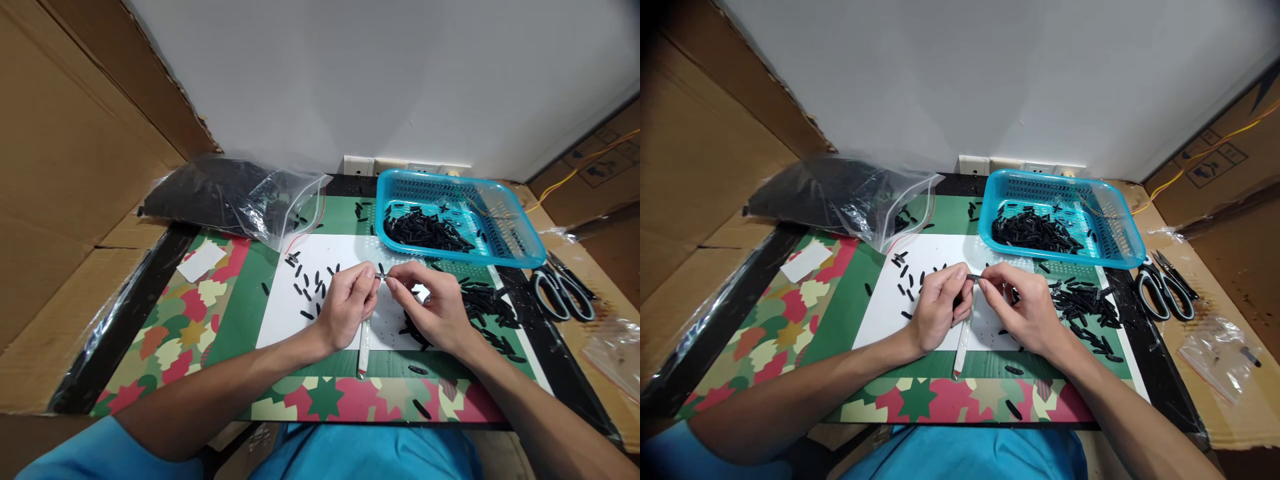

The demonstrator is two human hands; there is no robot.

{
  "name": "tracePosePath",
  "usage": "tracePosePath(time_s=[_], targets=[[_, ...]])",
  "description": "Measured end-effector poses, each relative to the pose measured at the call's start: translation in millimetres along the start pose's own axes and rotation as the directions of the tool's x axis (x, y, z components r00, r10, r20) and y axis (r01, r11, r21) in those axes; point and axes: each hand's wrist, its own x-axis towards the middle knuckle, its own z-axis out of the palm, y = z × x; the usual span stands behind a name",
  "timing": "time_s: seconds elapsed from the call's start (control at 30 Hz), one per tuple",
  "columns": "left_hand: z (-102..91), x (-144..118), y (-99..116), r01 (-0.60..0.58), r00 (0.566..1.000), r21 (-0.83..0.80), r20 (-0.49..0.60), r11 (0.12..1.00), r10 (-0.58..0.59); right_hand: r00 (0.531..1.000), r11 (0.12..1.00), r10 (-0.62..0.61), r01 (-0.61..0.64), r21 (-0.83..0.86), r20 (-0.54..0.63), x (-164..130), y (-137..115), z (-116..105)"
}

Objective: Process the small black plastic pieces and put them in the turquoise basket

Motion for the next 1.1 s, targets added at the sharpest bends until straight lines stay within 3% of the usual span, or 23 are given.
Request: tracePosePath(time_s=[0.53,0.67,0.83,0.97,1.1], targets=[[0.2,-1.1,0.6,-0.018,1.0,0.007,0.015,1.0,0.018,0.999,0.999,-0.031,0.03,-0.032,-0.033,0.9,0.2,-0.7],[0.2,-4.5,-2.5,-0.1,0.994,0.049,-0.035,0.994,0.102,0.985,0.987,-0.091,0.108,-0.118,0.145,2.9,6.9,-0.3],[-0.6,-7.0,-6.6,-0.155,0.986,0.063,-0.053,0.986,0.159,0.897,0.932,-0.169,0.28,-0.23,0.408,6.5,11.2,-0.1],[-2.3,-5.2,-7.5,-0.173,0.98,0.07,-0.083,0.982,0.178,0.849,0.925,-0.167,0.311,-0.219,0.501,9.3,11.8,-3.7],[-2.9,-1.0,-3.7,-0.177,0.975,0.072,-0.122,0.982,0.185,0.811,0.948,-0.112,0.261,-0.183,0.574,13.5,8.1,-11.1]])
